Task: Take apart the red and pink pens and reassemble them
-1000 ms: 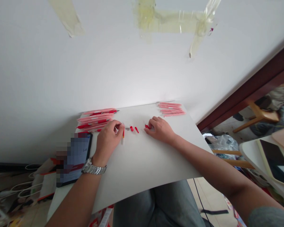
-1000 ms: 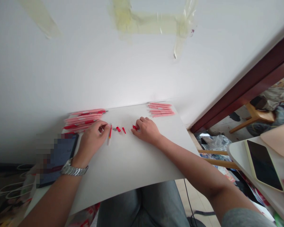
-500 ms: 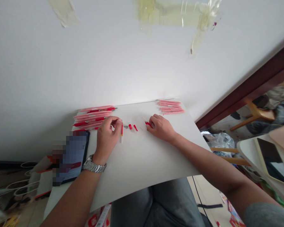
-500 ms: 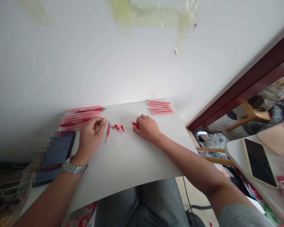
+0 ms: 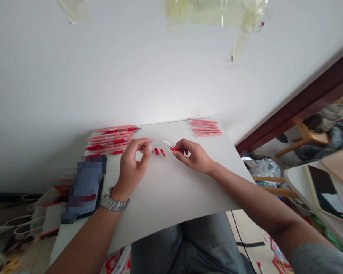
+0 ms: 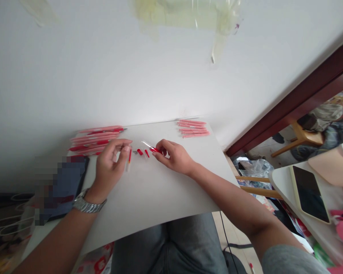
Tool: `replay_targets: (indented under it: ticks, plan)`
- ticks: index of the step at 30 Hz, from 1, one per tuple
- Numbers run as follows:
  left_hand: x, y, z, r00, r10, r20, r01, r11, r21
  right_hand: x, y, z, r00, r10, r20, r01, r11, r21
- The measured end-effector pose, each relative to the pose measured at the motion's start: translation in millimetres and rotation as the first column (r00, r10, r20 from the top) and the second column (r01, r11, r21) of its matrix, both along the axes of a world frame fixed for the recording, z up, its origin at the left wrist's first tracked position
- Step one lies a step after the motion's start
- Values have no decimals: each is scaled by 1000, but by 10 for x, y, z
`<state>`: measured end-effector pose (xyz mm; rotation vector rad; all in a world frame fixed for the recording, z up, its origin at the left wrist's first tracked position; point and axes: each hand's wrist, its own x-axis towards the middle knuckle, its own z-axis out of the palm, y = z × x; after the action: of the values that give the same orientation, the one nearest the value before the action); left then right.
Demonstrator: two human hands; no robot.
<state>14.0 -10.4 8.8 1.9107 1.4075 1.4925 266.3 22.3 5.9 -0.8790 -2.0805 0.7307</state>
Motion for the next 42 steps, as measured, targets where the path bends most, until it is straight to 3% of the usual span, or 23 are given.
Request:
replay_targets:
  ticks: [5,16,21,24,29,35,42]
  plan:
    - [75,-79,34,986,-142,89,150,985,-84,-38,-30,-21,999,49,15,-49,999,4]
    - [153,-101,22,949,-209,237,256,948,-190,-77,-59,-30,992,128,22,-128,992,20]
    - [171,-120,92,937,-191,291,246,955,-165,-85,-54,-6,989,150,-2,-150,989,-1]
    - [161,-120,117,936,-165,310,213,969,-126,-76,-11,-27,999,45,30,-45,999,8]
    - [140,-101,84,952,-124,279,153,985,-82,-85,73,-141,974,-97,205,87,995,58]
    - [126,-90,8,991,-65,114,75,993,-88,-169,94,-217,927,-158,339,135,987,92]
    - [97,-79,-5,996,-93,6,93,994,-52,-178,106,-197,908,-143,393,117,989,91]
